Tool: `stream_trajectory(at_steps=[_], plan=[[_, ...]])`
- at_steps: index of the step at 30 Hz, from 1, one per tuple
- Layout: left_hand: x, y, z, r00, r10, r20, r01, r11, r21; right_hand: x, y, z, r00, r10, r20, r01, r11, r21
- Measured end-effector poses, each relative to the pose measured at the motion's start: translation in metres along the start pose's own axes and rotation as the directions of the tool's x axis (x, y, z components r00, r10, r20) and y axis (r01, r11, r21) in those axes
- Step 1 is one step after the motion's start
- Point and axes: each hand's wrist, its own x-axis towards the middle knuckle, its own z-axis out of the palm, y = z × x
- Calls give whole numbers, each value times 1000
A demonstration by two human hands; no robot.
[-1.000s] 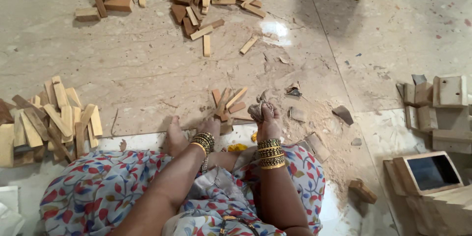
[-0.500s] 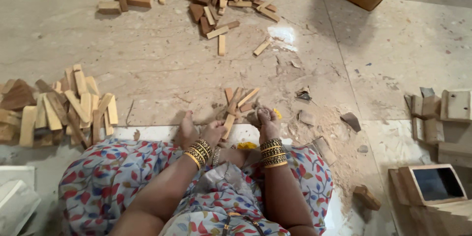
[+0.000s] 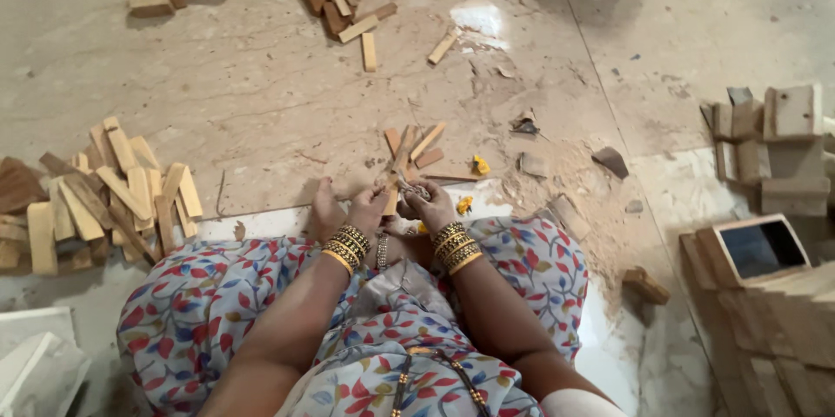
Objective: The person sits on the floor and handles small cut wooden pieces one at a time, working on pieces in their lap among scattered wooden toy parts and sawdust. They pick up, turn, and reposition the wooden sticks and blocks, with finished white wooden toy houses and a cardboard box nearby.
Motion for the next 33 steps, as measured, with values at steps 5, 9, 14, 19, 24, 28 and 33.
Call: stream_trajectory(at_steps=[5,9,14,19,24,28,33], plan=[[3,-2,-3,996,70,60,-74,995,62,-6,-2,6,998,-37,50,38,999,-12],[6,-6,-7,997,5,81,-8,999,33,-6,-2,10,994,-26,109,22,999,39],[4,-7,-9,999,-7,42,4,998,56,-7,6,8,993,-22,115,21,1000,8],[-7,-19,-14,994,-82,-71,93,983,158,-21,16,4,997,20,79,-18,999,-31],[-5,-33,-13,951,307,-29,-217,733,644,-25,24,2,996,-76,54,82,988,-127],[2,-29,-9,981,191,-37,-169,929,328,-21,28,3,998,-50,31,49,998,35],[6,-23,-1,957,283,-59,-247,907,342,-21,29,7,978,-194,76,203,967,-152]])
